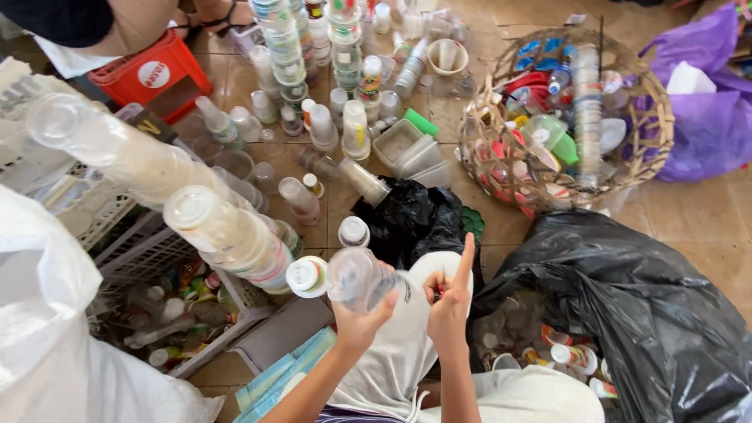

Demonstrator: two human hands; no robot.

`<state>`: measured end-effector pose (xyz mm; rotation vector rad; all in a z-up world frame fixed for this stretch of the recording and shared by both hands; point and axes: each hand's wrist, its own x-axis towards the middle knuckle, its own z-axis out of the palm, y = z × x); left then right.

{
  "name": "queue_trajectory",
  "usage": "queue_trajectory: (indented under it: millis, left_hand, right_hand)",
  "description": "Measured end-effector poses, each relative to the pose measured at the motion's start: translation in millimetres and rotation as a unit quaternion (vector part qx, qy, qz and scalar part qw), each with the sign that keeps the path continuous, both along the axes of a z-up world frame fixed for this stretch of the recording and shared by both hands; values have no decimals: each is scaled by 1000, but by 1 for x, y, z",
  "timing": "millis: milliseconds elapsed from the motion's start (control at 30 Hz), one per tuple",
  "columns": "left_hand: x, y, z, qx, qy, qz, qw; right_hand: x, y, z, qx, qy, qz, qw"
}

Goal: The person sits on the floor and sorts through a black trash bag filled with plastic waste. They use a red utility knife to cut labels and stickers off various plastic cups and containers, then place the cleaned items into a stack on the floor.

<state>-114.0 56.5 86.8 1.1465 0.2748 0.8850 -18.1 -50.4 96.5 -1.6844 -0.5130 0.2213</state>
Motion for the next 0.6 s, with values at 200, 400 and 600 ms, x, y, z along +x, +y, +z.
queue_trajectory:
  millis: [200,400,600]
  left_hand:
    - [-21,-3,-12,41,78,56,994]
    - [-13,14,20,41,54,32,997]
    - [2,25,36,63,66,37,995]
  right_hand:
    - [11,-4,-9,70,102,-4,992]
    - [11,-10,-14,106,158,-13,982]
    - [18,-3,7,69,152,-3,986]
